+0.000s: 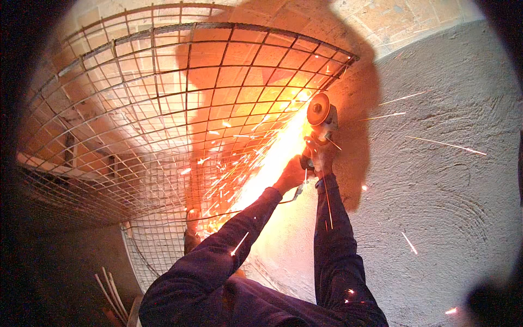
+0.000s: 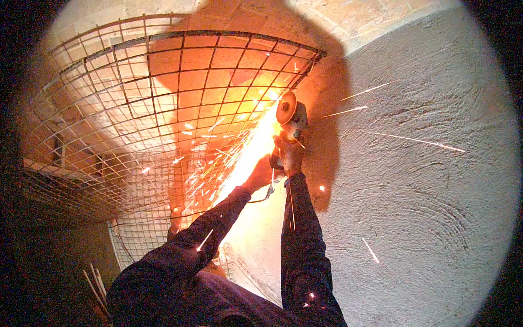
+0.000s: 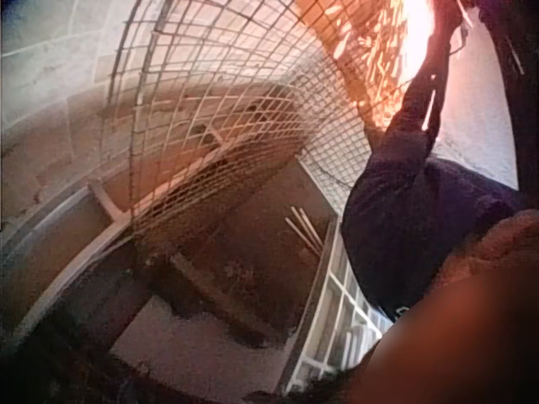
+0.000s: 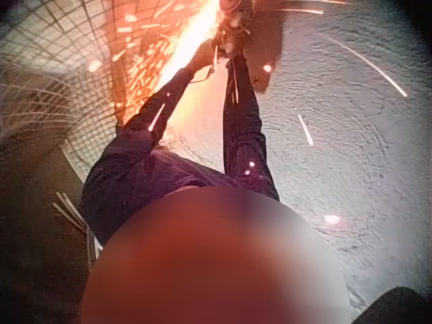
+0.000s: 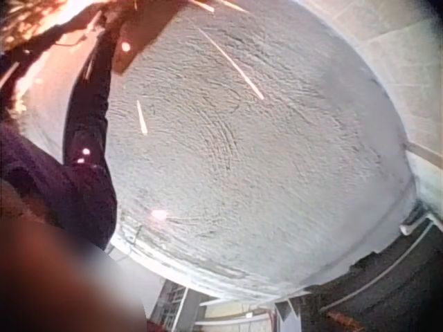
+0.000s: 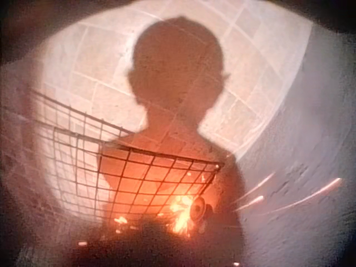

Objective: The person uses an angle grinder to cut a metal wire mesh attached to a wall. They reposition the mesh and continue cutting along its edge, producing sparks. The person then removes a cut section of the mesh by hand.

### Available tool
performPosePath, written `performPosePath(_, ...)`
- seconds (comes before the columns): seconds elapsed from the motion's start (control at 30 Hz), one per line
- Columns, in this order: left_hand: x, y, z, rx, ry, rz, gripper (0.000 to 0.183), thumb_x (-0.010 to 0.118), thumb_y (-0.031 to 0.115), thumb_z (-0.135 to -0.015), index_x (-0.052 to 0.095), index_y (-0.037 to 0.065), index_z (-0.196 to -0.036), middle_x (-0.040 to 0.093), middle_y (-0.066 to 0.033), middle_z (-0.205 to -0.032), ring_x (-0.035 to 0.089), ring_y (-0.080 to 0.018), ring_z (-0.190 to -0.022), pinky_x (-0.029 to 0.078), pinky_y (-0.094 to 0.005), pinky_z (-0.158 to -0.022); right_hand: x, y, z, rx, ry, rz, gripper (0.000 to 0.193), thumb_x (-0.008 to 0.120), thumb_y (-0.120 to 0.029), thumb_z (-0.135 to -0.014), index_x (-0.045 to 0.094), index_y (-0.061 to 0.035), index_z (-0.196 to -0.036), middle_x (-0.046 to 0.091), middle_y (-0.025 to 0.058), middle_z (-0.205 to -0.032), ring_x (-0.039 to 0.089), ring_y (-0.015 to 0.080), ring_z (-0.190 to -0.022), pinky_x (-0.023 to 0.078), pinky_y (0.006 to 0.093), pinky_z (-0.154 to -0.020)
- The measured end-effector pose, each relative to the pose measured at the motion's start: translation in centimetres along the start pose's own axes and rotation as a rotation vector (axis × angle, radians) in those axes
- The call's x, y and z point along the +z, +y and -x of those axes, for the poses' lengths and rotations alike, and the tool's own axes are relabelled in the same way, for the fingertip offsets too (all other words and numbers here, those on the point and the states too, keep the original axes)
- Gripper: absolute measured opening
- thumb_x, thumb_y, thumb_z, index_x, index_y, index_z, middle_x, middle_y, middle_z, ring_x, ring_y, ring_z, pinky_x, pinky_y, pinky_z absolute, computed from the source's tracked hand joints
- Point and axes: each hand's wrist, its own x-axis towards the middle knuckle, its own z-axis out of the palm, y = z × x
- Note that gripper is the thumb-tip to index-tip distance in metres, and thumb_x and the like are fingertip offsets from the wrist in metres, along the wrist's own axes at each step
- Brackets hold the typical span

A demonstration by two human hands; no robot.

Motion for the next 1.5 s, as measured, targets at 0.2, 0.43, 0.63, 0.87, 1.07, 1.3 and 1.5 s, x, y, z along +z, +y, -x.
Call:
performPosePath(0.2,0.2,-1.3,-0.2,-0.157,0.04,-0.151,0.044,0.079,0.011,-0.073,0.058,0.0,-0.109,0.067,-0.0068,-0.099,0.063,-0.017,-0.09,0.051,-0.0329,-0.083,0.7,-3.9,1.0,0.09,-0.032,-0.029,0.012,0.072,-0.012,-0.086,0.06,-0.0133,-0.084,0.053,-0.0062,-0.073,0.046,0.0065,-0.06,0.038,0.026,-0.054)
performPosePath(0.43,-0.1,0.4,0.7,0.052,-0.002,-0.137,0.043,0.078,0.012,-0.074,0.059,0.001,-0.11,0.066,-0.0057,-0.097,0.061,-0.0164,-0.088,0.05,-0.032,-0.083,-1.1,0.6,0.5,-0.151,-0.19,0.1,0.013,0.066,-0.017,-0.093,0.067,-0.0062,-0.099,0.06,-0.0016,-0.087,0.056,0.0121,-0.072,0.049,0.0285,-0.068)
performPosePath(0.63,0.3,-1.1,0.6,-0.18,0.027,-0.138,0.049,0.082,0.015,-0.07,0.06,0.001,-0.112,0.066,-0.0062,-0.102,0.059,-0.017,-0.095,0.048,-0.0329,-0.084,-2.0,1.9,0.3,0.148,-0.207,0.101,0.021,0.067,-0.016,-0.091,0.064,-0.0056,-0.109,0.062,0.0027,-0.098,0.059,0.0109,-0.075,0.052,0.0295,-0.07)
performPosePath(0.87,-0.8,-3.0,1.1,-0.104,0.045,-0.433,0.054,0.084,0.023,-0.066,0.056,-0.003,-0.104,0.066,-0.0151,-0.095,0.064,-0.0278,-0.088,0.051,-0.0382,-0.079,0.1,-0.7,1.9,0.039,-0.001,0.176,0.024,0.071,-0.018,-0.086,0.062,-0.0054,-0.104,0.062,0.0012,-0.091,0.058,0.0103,-0.075,0.05,0.0286,-0.066)
performPosePath(1.07,-0.2,-0.3,-1.0,0.002,0.009,-0.419,0.051,0.084,0.024,-0.063,0.057,-0.001,-0.099,0.066,-0.015,-0.09,0.064,-0.0299,-0.083,0.051,-0.0402,-0.076,-0.5,-4.5,0.8,0.145,0.061,0.03,0.027,0.075,-0.019,-0.082,0.061,-0.0054,-0.1,0.06,0.0,-0.085,0.056,0.0099,-0.073,0.049,0.0277,-0.064)
performPosePath(1.3,0.2,1.8,-2.2,-0.022,-0.024,-0.371,0.05,0.083,0.019,-0.067,0.058,0.006,-0.109,0.064,-0.009,-0.097,0.061,-0.0251,-0.089,0.048,-0.0347,-0.082,-1.1,-5.0,-1.4,0.122,-0.001,0.069,0.039,0.079,-0.019,-0.078,0.062,-0.0048,-0.11,0.066,0.0042,-0.099,0.062,0.0158,-0.088,0.05,0.0324,-0.08)
performPosePath(1.5,0.2,1.8,-2.6,0.019,0.003,-0.355,0.05,0.084,0.019,-0.062,0.058,-0.001,-0.101,0.068,-0.0137,-0.092,0.066,-0.0266,-0.085,0.052,-0.0378,-0.078,-0.4,-5.5,-1.2,-0.018,0.033,0.016,0.028,0.077,-0.019,-0.081,0.064,-0.0041,-0.102,0.064,0.0009,-0.088,0.061,0.012,-0.077,0.05,0.0285,-0.071)
